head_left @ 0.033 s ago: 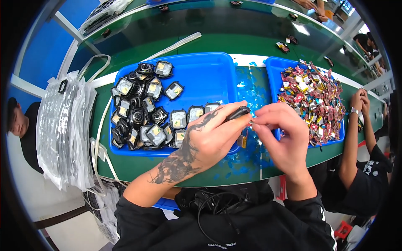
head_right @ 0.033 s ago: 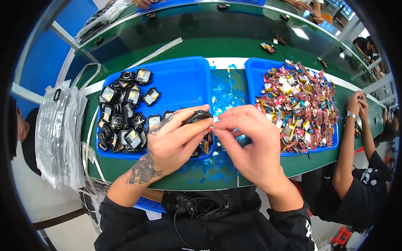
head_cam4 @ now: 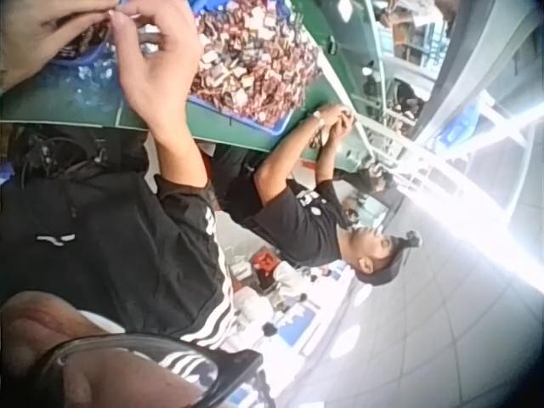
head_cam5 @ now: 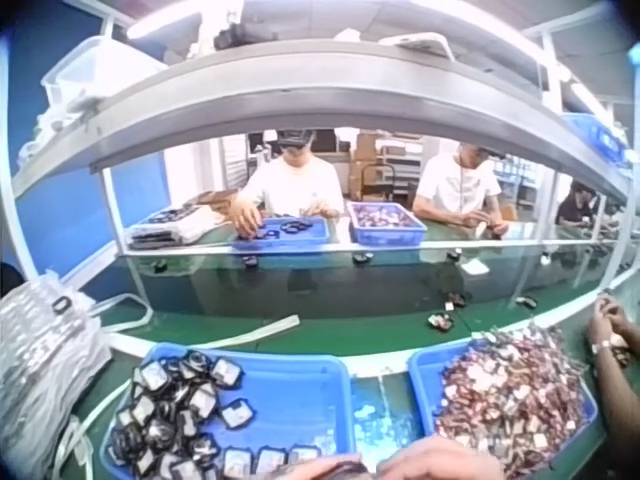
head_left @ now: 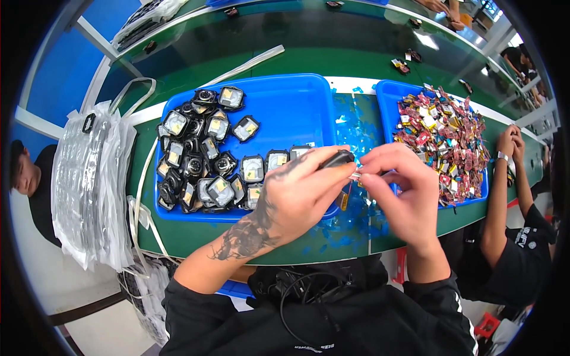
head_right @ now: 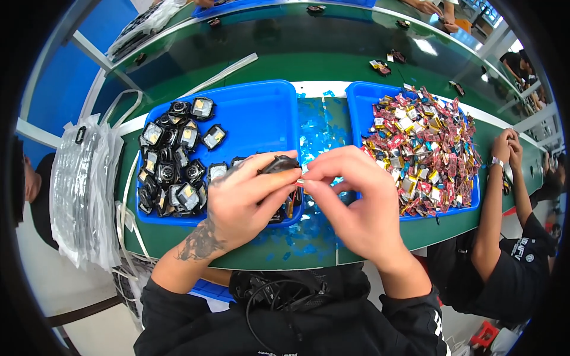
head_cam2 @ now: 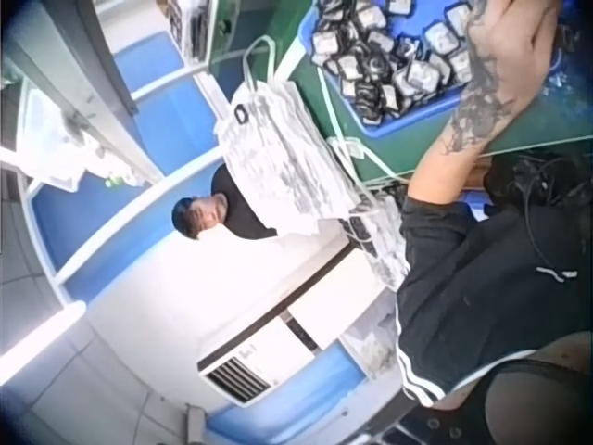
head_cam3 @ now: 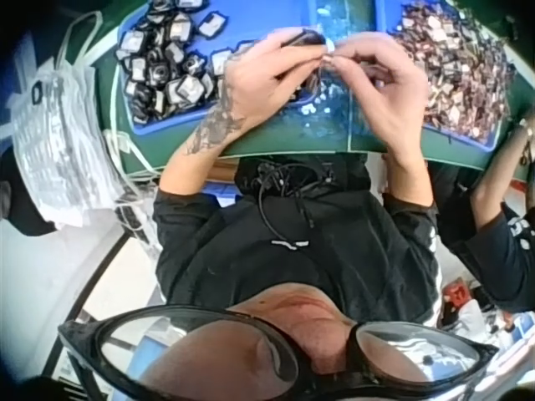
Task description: The recorder is assembling and inspecting small electronic components, specifically smartwatch housings and batteries, at a factory assembly line.
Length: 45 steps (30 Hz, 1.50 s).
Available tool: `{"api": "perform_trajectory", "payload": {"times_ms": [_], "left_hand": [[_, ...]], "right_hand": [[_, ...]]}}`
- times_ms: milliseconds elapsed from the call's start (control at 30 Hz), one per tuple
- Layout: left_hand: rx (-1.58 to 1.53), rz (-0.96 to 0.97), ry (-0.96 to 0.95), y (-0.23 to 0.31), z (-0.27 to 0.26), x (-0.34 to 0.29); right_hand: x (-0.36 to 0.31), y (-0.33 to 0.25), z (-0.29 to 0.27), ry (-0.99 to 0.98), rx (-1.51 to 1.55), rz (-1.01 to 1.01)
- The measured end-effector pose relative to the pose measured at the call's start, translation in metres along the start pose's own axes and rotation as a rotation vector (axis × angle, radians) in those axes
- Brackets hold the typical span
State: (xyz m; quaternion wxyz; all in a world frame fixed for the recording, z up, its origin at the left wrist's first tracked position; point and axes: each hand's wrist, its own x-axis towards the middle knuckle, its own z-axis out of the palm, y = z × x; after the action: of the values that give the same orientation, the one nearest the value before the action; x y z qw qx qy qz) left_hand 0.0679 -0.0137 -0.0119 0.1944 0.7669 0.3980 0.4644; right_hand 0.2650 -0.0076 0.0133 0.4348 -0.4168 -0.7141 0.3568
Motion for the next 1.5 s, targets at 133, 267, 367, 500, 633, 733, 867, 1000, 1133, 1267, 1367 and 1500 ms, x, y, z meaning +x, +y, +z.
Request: {"api": "perform_trajectory", "payload": {"times_ms": [133,267,367,500,633,733,867,1000,1133,1267,1367,1500], "left_hand": [[-0.639,-0.465,-0.104,-0.001,0.001,-0.002],[-0.914,-0.801,-0.187,0.002,-0.003,0.004],[-0.925,-0.822,-0.2,0.0,-0.001,0.004],[-0.786,-0.634,-0.139,0.002,0.001,0.002],[-0.746,-0.525,-0.089,0.008,0.001,0.004],[-0.832,-0.525,-0.137,0.003,-0.001,0.005],[-0.875,-0.526,-0.153,0.001,0.0,0.005],[-0.921,-0.542,-0.174,0.002,0.0,0.004],[-0.845,-0.493,-0.169,0.003,0.003,0.004],[-0.807,-0.477,-0.158,0.003,0.005,0.002],[-0.78,-0.491,-0.118,0.005,0.006,0.0],[-0.806,-0.465,-0.043,0.005,0.01,-0.001]], "right_hand": [[0.0,0.009,-0.004,-0.081,0.572,0.337],[-0.01,0.011,0.0,-0.068,0.587,0.33],[-0.009,0.008,0.005,-0.039,0.582,0.306],[-0.007,0.009,0.015,0.085,0.202,0.164],[-0.003,0.016,0.011,0.046,0.26,0.174],[0.0,0.016,0.007,0.022,0.335,0.188],[0.001,0.013,0.002,0.024,0.302,0.186],[0.003,0.013,0.0,-0.038,0.27,0.212],[0.006,0.014,0.0,-0.052,0.185,0.201],[0.009,0.01,0.0,-0.08,0.125,0.212],[0.008,0.012,0.005,-0.032,-0.023,0.166],[0.0,0.016,0.015,0.041,-0.033,0.105]]}}
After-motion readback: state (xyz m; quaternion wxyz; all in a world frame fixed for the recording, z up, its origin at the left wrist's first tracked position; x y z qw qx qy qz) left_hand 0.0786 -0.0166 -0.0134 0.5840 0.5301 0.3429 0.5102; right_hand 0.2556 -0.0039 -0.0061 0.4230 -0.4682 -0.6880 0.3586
